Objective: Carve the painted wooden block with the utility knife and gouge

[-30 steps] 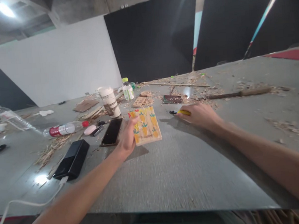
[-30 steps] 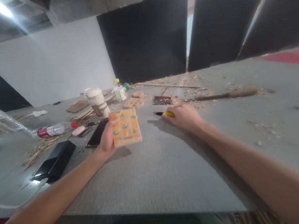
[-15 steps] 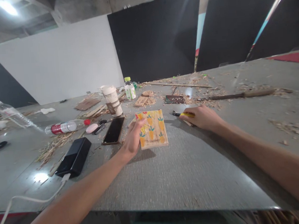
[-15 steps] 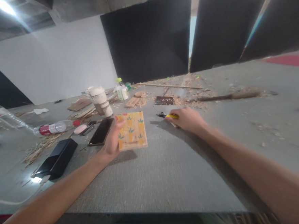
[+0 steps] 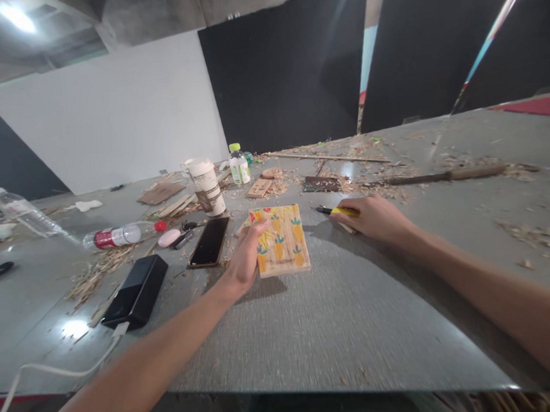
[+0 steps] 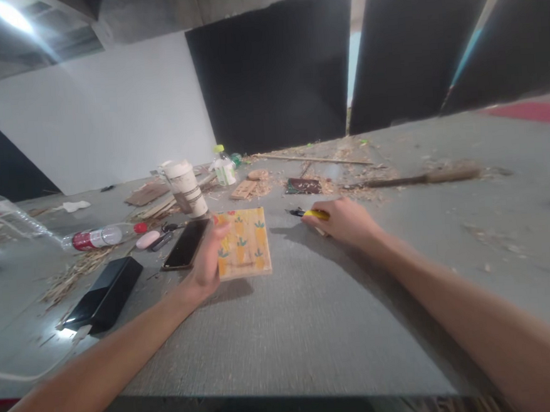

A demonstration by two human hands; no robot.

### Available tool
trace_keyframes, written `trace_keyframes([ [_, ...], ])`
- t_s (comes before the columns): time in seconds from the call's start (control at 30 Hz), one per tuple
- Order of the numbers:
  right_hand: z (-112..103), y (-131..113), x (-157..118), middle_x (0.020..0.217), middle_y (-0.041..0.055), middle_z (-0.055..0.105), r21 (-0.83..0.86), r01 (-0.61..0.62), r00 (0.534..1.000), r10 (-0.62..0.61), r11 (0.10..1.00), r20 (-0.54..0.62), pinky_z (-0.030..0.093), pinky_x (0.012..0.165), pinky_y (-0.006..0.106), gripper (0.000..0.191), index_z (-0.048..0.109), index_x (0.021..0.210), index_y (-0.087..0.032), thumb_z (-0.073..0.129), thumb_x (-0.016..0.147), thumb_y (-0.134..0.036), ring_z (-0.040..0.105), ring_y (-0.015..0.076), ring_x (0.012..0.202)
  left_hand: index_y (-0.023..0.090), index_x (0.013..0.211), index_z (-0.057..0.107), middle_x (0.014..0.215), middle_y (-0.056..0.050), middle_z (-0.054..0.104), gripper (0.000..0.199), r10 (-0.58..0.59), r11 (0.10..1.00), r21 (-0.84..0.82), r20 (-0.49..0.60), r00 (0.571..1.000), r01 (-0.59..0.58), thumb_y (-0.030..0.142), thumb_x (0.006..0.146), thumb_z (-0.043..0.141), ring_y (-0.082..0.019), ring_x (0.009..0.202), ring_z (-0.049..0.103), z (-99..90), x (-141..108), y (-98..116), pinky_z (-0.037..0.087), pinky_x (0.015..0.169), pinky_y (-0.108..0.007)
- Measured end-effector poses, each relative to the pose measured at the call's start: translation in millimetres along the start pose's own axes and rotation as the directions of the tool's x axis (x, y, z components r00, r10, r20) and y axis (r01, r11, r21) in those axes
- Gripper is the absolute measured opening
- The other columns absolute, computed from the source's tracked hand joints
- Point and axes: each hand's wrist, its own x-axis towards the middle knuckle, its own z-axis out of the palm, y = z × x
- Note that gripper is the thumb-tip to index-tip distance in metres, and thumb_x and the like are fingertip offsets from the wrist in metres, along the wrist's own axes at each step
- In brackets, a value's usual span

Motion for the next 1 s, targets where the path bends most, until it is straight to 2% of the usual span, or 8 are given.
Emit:
trace_keyframes([
  [0.23, -2, -6, -2, 0.108, 0.0048, 0.075, -0.018, 0.027, 1.0, -0.028, 0.999, -0.005, 0.062, 0.08, 0.036, 0.032, 0.073, 0.115, -0.02, 0.065, 0.108, -0.05, 0.07, 0.016, 0.086, 0.019, 0.102, 0.077, 0.118, -0.014, 0.082, 0.039, -0.004, 1.0, -0.026, -0.029, 1.0, 0.003, 0.055, 0.086, 0.077, -0.042, 0.125, 0.074, 5.7, -2, 3, 0.062, 0.101, -0.051],
  [0.33, -1, -11, -2, 0.108, 0.0048, 0.075, -0.037, 0.041, 0.999, -0.041, 0.998, -0.015, 0.062, 0.08, 0.036, 0.032, 0.073, 0.114, -0.02, 0.065, 0.108, -0.051, 0.07, 0.0163, 0.087, 0.019, 0.105, 0.077, 0.119, -0.013, 0.082, 0.039, -0.002, 0.999, -0.036, -0.023, 1.0, 0.001, 0.052, 0.084, 0.079, -0.042, 0.124, 0.074, 6.5, -2, 5, 0.062, 0.1, -0.051],
  [0.83, -1, -26, -5, 0.119, 0.0073, 0.074, -0.066, 0.097, 0.994, -0.093, 0.993, 0.052, 0.064, 0.087, 0.04, 0.033, 0.072, 0.123, -0.02, 0.067, 0.107, -0.049, 0.072, 0.0189, 0.097, 0.02, 0.106, 0.078, 0.115, -0.012, 0.083, 0.041, -0.036, 0.996, -0.084, -0.011, 0.999, 0.035, 0.056, 0.086, 0.077, -0.041, 0.127, 0.073, 7.8, -4, 7, 0.061, 0.104, -0.051],
  [1.0, 0, -23, -4, 0.121, 0.0077, 0.074, -0.061, 0.111, 0.993, -0.108, 0.992, 0.041, 0.064, 0.087, 0.04, 0.032, 0.072, 0.124, -0.021, 0.067, 0.107, -0.048, 0.072, 0.0191, 0.098, 0.019, 0.113, 0.079, 0.118, -0.014, 0.083, 0.049, -0.058, 0.993, -0.102, 0.035, 0.998, 0.061, 0.06, 0.086, 0.076, -0.042, 0.128, 0.073, 6.1, -4, 6, 0.061, 0.104, -0.052],
])
